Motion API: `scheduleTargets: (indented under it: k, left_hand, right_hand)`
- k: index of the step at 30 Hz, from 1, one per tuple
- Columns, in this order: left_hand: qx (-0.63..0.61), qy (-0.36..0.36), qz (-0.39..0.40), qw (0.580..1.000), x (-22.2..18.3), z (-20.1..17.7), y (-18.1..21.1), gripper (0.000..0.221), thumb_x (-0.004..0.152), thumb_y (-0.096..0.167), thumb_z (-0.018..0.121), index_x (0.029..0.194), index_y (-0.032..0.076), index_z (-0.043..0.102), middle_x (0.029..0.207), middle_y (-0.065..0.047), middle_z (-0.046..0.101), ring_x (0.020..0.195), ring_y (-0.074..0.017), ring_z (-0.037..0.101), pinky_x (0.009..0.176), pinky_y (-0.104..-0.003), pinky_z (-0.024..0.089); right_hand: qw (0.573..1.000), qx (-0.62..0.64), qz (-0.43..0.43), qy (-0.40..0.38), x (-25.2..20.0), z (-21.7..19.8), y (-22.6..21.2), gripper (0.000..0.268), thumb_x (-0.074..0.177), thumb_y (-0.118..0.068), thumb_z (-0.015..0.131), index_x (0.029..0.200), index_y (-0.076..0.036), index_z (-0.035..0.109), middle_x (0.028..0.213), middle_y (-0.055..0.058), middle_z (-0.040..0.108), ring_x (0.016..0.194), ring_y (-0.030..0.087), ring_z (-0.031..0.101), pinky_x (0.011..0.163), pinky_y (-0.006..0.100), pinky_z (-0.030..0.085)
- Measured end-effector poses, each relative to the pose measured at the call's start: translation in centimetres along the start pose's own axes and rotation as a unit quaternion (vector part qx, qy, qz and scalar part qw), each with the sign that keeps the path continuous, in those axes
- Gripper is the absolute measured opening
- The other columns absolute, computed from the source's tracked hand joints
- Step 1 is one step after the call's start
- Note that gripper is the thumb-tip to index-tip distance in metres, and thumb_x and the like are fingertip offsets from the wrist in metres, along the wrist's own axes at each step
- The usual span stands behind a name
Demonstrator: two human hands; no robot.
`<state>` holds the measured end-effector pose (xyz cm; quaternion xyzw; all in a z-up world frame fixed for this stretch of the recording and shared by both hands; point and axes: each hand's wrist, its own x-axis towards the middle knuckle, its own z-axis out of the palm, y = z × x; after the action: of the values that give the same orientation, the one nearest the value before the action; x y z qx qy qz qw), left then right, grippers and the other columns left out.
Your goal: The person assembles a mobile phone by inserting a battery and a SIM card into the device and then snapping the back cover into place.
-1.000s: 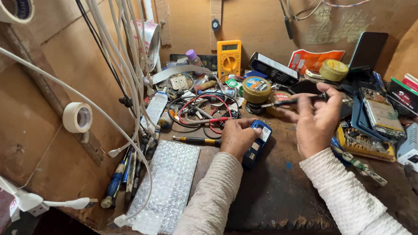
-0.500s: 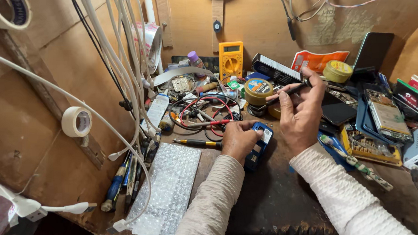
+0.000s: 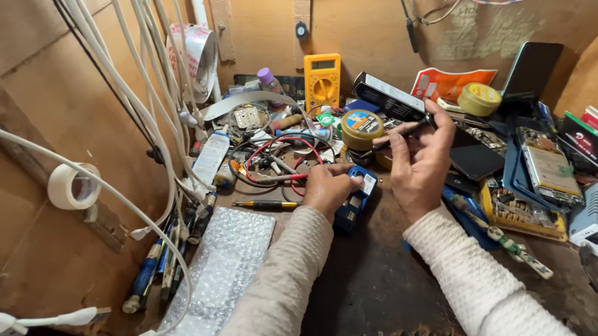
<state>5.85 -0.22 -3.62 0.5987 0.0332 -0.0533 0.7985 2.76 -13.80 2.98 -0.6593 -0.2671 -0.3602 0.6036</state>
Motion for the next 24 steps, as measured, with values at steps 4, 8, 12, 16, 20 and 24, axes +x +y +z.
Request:
scheduleTargets:
  k: [4, 8, 12, 16, 20, 24]
  left_hand:
    - [0.028, 0.020, -0.034, 0.999, 0.2, 0.1, 0.3, 0.035, 0.077, -0.002, 0.076, 0.112, 0.000, 0.078, 0.090, -0.009, 0.077, 0.075, -0.0169, 0.069, 0.068, -0.030, 0.055]
    - [0.007, 0.020, -0.024, 0.999, 0.2, -0.1, 0.4, 0.032, 0.076, -0.003, 0.076, 0.108, 0.000, 0.078, 0.089, -0.008, 0.078, 0.077, -0.0156, 0.071, 0.069, -0.029, 0.056]
    - [-0.014, 0.014, 0.024, 1.000, 0.1, 0.3, 0.2, 0.034, 0.075, -0.004, 0.075, 0.108, -0.001, 0.079, 0.092, -0.008, 0.078, 0.078, -0.0149, 0.070, 0.069, -0.029, 0.056]
    - [0.023, 0.031, -0.004, 0.999, -0.8, 0.4, 0.9, 0.033, 0.077, 0.000, 0.076, 0.110, 0.002, 0.079, 0.094, -0.007, 0.079, 0.079, -0.0128, 0.070, 0.071, -0.028, 0.056]
    - [0.016, 0.032, -0.006, 0.999, -1.4, 0.7, 1.7, 0.034, 0.077, 0.000, 0.076, 0.111, 0.002, 0.079, 0.094, -0.007, 0.079, 0.079, -0.0133, 0.071, 0.072, -0.029, 0.057]
    - [0.019, 0.042, -0.005, 0.999, -1.9, 0.7, 2.1, 0.035, 0.076, -0.001, 0.075, 0.110, 0.001, 0.080, 0.093, -0.010, 0.079, 0.079, -0.0147, 0.072, 0.072, -0.029, 0.057]
  right_hand:
    - [0.999, -0.036, 0.002, -0.013, 0.5, 1.0, 0.2, 0.054, 0.111, -0.001, 0.060, 0.154, -0.002, 0.028, 0.112, 0.010, 0.064, 0.099, 0.018, 0.073, 0.090, 0.027, 0.058]
    - [0.999, -0.037, 0.001, -0.014, 0.5, 1.6, 0.4, 0.054, 0.111, -0.001, 0.060, 0.154, -0.002, 0.028, 0.113, 0.011, 0.063, 0.099, 0.017, 0.072, 0.090, 0.027, 0.058]
    - [0.999, -0.046, -0.020, 0.013, 0.3, 1.7, 0.5, 0.055, 0.114, -0.001, 0.061, 0.158, -0.002, 0.028, 0.109, 0.012, 0.062, 0.095, 0.017, 0.071, 0.096, 0.028, 0.057]
    - [0.999, -0.044, 0.008, 0.017, 0.4, 1.1, -0.1, 0.055, 0.111, -0.003, 0.061, 0.154, -0.001, 0.028, 0.114, 0.012, 0.064, 0.098, 0.017, 0.072, 0.089, 0.027, 0.058]
    - [0.998, -0.059, 0.012, 0.016, 0.6, 0.8, -0.6, 0.055, 0.109, -0.003, 0.062, 0.153, 0.000, 0.028, 0.114, 0.012, 0.064, 0.097, 0.018, 0.071, 0.085, 0.027, 0.057]
    - [0.999, -0.049, 0.007, 0.007, 0.4, 0.8, -0.5, 0.056, 0.110, -0.003, 0.063, 0.154, -0.001, 0.028, 0.113, 0.011, 0.063, 0.096, 0.018, 0.071, 0.087, 0.027, 0.058]
